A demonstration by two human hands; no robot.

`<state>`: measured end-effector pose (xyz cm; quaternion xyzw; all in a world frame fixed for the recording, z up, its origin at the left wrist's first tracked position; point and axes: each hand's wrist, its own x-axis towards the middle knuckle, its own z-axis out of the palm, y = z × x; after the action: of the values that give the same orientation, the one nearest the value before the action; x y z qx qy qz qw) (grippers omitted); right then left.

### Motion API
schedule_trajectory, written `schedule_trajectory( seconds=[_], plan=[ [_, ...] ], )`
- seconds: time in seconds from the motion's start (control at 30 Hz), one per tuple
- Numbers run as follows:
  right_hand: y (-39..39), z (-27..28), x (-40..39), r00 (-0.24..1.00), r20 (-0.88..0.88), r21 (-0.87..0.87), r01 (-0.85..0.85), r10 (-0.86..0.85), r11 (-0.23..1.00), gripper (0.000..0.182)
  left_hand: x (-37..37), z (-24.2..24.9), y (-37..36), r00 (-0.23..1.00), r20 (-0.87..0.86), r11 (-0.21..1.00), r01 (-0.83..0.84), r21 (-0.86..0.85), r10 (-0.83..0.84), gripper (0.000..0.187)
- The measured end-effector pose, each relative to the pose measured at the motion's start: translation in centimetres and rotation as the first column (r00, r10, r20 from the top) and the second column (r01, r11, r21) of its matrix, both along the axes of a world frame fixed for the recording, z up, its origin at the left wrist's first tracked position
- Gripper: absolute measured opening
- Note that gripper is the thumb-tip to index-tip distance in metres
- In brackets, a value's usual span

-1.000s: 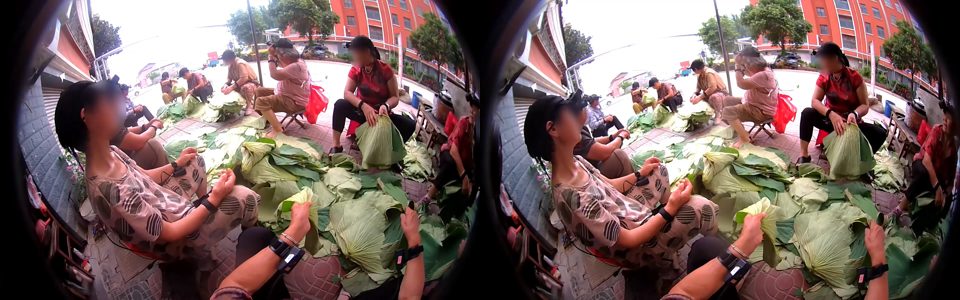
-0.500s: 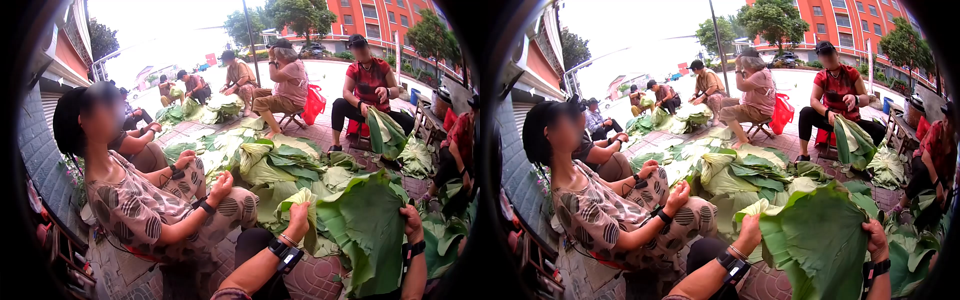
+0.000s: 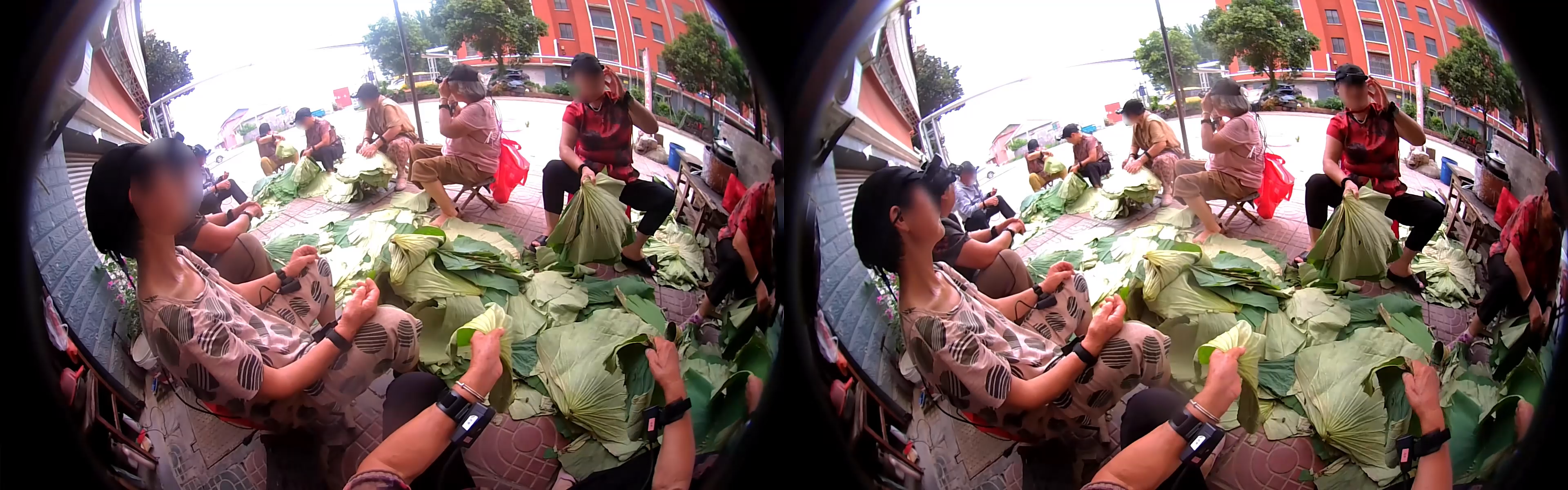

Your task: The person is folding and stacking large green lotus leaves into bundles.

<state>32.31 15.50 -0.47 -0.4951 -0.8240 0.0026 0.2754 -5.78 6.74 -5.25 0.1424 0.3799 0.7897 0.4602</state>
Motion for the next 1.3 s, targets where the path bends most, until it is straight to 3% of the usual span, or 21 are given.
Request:
schedule_trajectory(
  seconds=[0.07, 0.13, 0.17, 0.2, 0.27, 0.33, 0.4, 0.47, 0.53, 0.6, 0.67, 0.73, 0.83, 1.0, 1.07, 1.1, 1.13, 1.2, 1.23, 1.27, 1.3],
  plan=[
    [-1.5, 2.4, -1.4, 0.972, -0.143, -0.2, -0.212, 0.186, 0.957, 0.023, -0.1, 0.4, -0.3, 1.0, -0.013, 1.0, -0.023, -0.018, 0.023, 0.012],
    [-1.4, 2.7, -1.3, 0.969, -0.173, -0.376, -0.228, 0.173, 0.898, 0.023, -0.7, 0.0, -0.2, 0.999, -0.01, 0.998, -0.035, -0.054, 0.034, 0.012],
    [-2.6, 4.3, -2.2, 0.8, -0.592, -0.499, -0.462, 0.101, 0.733, 0.025, -0.6, -0.2, 0.0, 0.999, -0.005, 0.995, -0.036, -0.09, 0.035, 0.013],
    [-3.7, 5.9, -2.8, 0.49, -0.866, -0.458, -0.696, -0.1, 0.554, 0.028, -0.3, 0.7, -0.5, 1.0, -0.025, 0.999, 0.001, -0.038, -0.002, 0.012],
    [-4.3, 7.2, -2.4, 0.182, -0.978, -0.211, -0.841, -0.106, 0.499, 0.037, -0.1, 2.3, -1.4, 0.996, -0.005, 0.996, 0.088, 0.018, -0.088, 0.01],
    [-3.8, 7.2, -2.0, 0.08, -0.988, -0.139, -0.834, -0.132, 0.534, 0.037, 1.2, 6.1, -3.4, 0.95, 0.272, 0.988, 0.146, 0.05, -0.154, 0.01],
    [-2.2, 5.4, -0.6, 0.093, -0.986, -0.155, -0.836, -0.141, 0.526, 0.035, 0.7, 5.1, -2.4, 0.997, -0.019, 0.971, 0.069, -0.229, -0.075, 0.013],
    [-1.8, 5.6, -1.1, 0.261, -0.931, -0.357, -0.803, -0.256, 0.476, 0.027, 0.1, 2.2, -1.5, 0.999, 0.02, 0.994, 0.05, -0.099, -0.048, 0.016],
    [-5.6, 8.3, -3.1, 0.213, -0.937, -0.348, -0.64, -0.277, 0.686, 0.025, -0.5, 1.1, -0.7, 0.997, 0.043, 0.993, 0.074, -0.087, -0.07, 0.017],
    [-1.0, 3.2, -0.1, 0.71, -0.684, -0.592, -0.409, -0.166, 0.694, 0.021, 0.2, 2.7, -1.4, 1.0, 0.022, 0.995, 0.003, -0.099, -0.001, 0.018],
    [-0.8, 2.5, 0.1, 0.921, -0.39, -0.425, -0.186, 0.006, 0.886, 0.019, 0.4, 3.2, -1.8, 0.999, 0.032, 0.993, 0.024, -0.115, -0.021, 0.019],
    [0.1, 1.3, 1.0, 0.997, -0.06, -0.173, -0.067, 0.057, 0.983, 0.022, 0.2, 2.7, -1.6, 0.999, 0.04, 0.997, 0.008, -0.074, -0.005, 0.018],
    [-0.8, 1.6, 0.5, 0.991, 0.059, -0.073, 0.124, -0.119, 0.99, 0.023, 0.4, 3.0, -1.6, 0.999, 0.044, 0.998, -0.018, -0.061, 0.02, 0.016],
    [-0.7, 1.1, 0.0, 0.991, 0.111, -0.057, 0.079, -0.072, 0.995, 0.023, 0.1, 2.7, -1.7, 0.998, 0.034, 0.998, 0.046, -0.034, -0.044, 0.016],
    [-0.9, 1.9, -1.1, 0.986, -0.09, -0.536, -0.166, 0.139, 0.828, 0.022, 0.2, 2.9, -1.7, 0.998, 0.035, 0.999, 0.052, -0.011, -0.051, 0.016],
    [-2.0, 3.1, -1.9, 0.905, -0.416, -0.698, -0.378, 0.085, 0.609, 0.024, 0.2, 2.9, -1.7, 0.998, 0.037, 0.998, 0.054, 0.011, -0.054, 0.015],
    [-3.7, 5.2, -2.9, 0.74, -0.669, -0.711, -0.609, -0.07, 0.352, 0.027, 0.2, 2.7, -1.5, 0.998, 0.039, 0.998, 0.057, 0.013, -0.058, 0.015],
    [-3.8, 5.6, -2.8, 0.663, -0.742, -0.66, -0.694, -0.103, 0.287, 0.032, -0.1, 1.6, -1.0, 1.0, 0.027, 1.0, -0.008, 0.014, 0.007, 0.014],
    [-3.7, 5.5, -2.6, 0.517, -0.84, -0.542, -0.798, -0.162, 0.265, 0.031, -0.4, 1.0, -0.9, 1.0, 0.009, 1.0, 0.007, -0.016, -0.007, 0.015],
    [-3.7, 5.3, -2.6, 0.352, -0.909, -0.403, -0.879, -0.222, 0.255, 0.031, -2.2, 0.6, -1.2, 0.91, -0.401, 0.968, 0.006, -0.252, -0.11, 0.016],
    [-3.6, 5.4, -2.7, 0.313, -0.914, -0.383, -0.876, -0.259, 0.293, 0.03, -1.8, -0.1, -1.7, 0.691, -0.723, 0.98, -0.143, -0.139, -0.001, 0.018]
  ],
)
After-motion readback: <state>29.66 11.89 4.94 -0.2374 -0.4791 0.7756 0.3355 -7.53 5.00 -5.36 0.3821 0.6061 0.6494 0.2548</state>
